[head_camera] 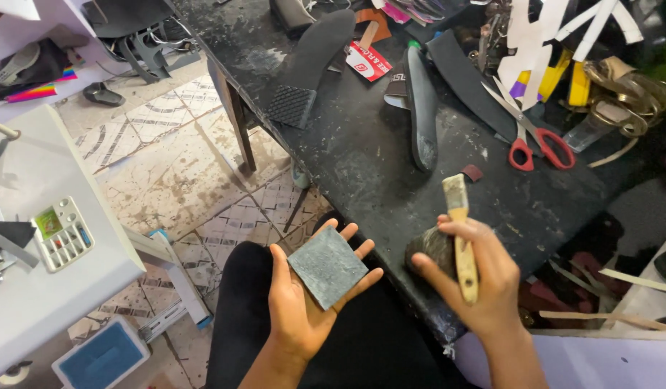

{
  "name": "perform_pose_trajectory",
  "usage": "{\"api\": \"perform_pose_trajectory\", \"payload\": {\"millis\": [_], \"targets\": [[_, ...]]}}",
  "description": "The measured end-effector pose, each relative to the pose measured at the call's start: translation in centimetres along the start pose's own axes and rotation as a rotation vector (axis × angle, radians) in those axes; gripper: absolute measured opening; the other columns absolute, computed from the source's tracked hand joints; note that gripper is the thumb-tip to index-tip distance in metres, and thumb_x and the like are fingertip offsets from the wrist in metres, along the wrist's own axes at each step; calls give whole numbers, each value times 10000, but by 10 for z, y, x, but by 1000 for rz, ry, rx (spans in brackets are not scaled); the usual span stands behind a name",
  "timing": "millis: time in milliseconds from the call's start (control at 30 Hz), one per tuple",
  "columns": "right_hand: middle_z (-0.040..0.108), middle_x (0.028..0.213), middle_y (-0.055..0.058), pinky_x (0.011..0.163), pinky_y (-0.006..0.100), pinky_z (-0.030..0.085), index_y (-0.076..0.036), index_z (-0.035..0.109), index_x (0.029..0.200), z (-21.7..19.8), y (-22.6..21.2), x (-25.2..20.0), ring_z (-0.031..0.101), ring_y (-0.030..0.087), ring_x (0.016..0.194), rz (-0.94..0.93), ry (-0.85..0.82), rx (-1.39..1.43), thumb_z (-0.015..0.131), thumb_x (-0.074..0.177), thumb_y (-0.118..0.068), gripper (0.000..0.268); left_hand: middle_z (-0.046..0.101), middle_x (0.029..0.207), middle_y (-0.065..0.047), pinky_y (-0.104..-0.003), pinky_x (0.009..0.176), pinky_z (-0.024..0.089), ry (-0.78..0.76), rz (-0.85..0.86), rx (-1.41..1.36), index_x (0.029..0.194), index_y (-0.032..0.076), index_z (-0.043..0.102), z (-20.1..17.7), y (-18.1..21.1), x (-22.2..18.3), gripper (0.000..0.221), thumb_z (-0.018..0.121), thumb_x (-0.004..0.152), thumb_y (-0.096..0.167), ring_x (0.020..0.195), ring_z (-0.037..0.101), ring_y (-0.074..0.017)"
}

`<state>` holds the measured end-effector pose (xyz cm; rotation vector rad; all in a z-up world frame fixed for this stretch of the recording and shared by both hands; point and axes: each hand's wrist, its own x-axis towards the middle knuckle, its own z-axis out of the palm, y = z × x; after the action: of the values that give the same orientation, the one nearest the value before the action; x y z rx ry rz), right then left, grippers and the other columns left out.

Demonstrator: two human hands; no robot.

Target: The person is applying adhesive to a rectangular shoe part using a brush and then attaching it to the heel of a sandal sole.

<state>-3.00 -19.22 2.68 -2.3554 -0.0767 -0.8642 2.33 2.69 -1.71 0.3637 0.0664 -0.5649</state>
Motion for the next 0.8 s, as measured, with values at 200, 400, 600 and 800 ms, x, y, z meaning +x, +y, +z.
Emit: {"api": "perform_pose_trajectory", "payload": {"millis": [200,400,600,800], "targets": [[722,1157,127,971,293,568,-38,610,1196,-24,61,47,711,198,1050,-7,265,7,875,956,-134,370,447,1517,-270,-661,1018,495,-89,-50,59,1540,33,322,0,-3,-4,934,127,950,730,1362,481,-481],[696,1165,136,1000,381,541,-34,589,1192,-22,140,116,687,243,1086,-84,359,-120,901,1024,-150,372,476,1494,-272,-665,1007,509,-50,-78,86,1487,40,366,6,-8,-7,893,144,946,715,1358,492,-483],[684,1069,190,892,439,526,-22,620,1148,12,173,126,679,332,995,-15,188,-135,931,877,-231,463,485,1471,-285,-670,994,516,-46,-62,87,1481,16,371,3,-8,-8,905,154,950,715,1352,496,-485],[677,1152,204,949,468,531,-23,619,1279,-1,165,121,678,349,1066,-26,180,-104,630,1146,-421,419,504,1456,-279,-664,988,516,-2,-78,55,1483,36,379,3,-6,-6,893,166,944,715,1345,505,-477]]}}
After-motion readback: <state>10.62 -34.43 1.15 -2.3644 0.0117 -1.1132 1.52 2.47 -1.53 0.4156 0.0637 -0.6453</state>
